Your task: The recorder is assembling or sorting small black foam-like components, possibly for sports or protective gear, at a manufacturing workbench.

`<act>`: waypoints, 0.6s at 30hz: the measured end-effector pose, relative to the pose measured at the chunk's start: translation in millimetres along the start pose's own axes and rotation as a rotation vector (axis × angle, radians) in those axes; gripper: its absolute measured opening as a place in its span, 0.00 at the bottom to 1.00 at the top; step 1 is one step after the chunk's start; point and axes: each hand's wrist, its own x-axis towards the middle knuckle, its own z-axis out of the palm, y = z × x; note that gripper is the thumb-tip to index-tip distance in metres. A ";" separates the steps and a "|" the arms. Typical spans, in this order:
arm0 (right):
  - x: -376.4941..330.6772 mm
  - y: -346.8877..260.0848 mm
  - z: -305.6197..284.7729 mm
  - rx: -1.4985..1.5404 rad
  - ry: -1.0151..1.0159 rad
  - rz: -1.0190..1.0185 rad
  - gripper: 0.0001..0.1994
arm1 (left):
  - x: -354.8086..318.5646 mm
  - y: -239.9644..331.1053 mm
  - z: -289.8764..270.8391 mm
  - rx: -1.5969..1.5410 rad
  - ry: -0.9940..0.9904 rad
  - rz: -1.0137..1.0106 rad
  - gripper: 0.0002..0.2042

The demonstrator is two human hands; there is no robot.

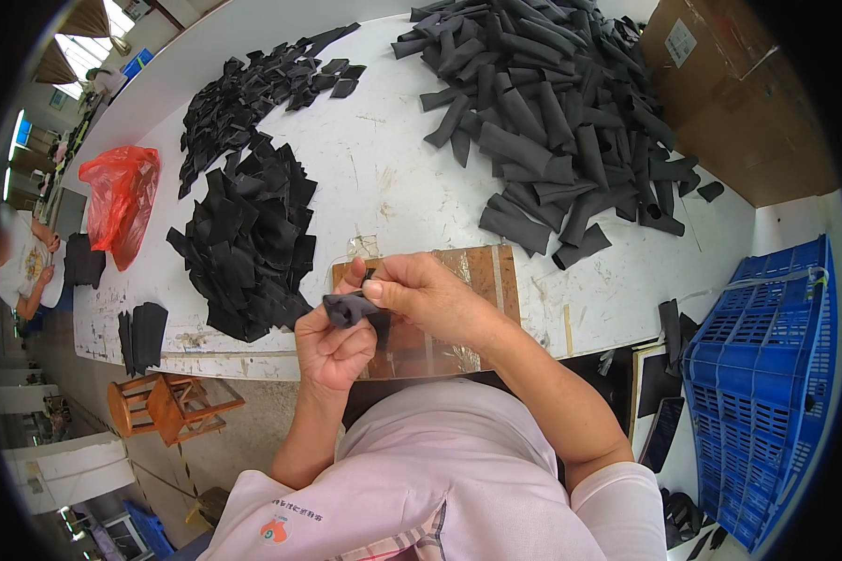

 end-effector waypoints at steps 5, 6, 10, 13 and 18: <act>-3.9 30.1 -6.2 0.220 0.078 0.003 0.13 | -6.3 -8.8 -2.6 0.488 0.020 0.058 0.25; -3.3 30.4 -7.6 0.222 0.079 0.008 0.13 | -5.6 -14.7 1.1 0.965 0.093 0.322 0.26; -2.6 21.8 -10.5 0.022 0.122 -0.037 0.14 | -4.9 -10.7 29.4 1.561 -0.035 0.623 0.19; -12.6 1.5 1.8 -0.325 0.329 -0.141 0.14 | -4.5 -7.6 37.8 1.860 -0.171 0.784 0.06; -21.0 -33.1 14.6 -1.178 0.187 -0.614 0.14 | -15.6 -22.4 48.7 1.283 -0.026 0.742 0.06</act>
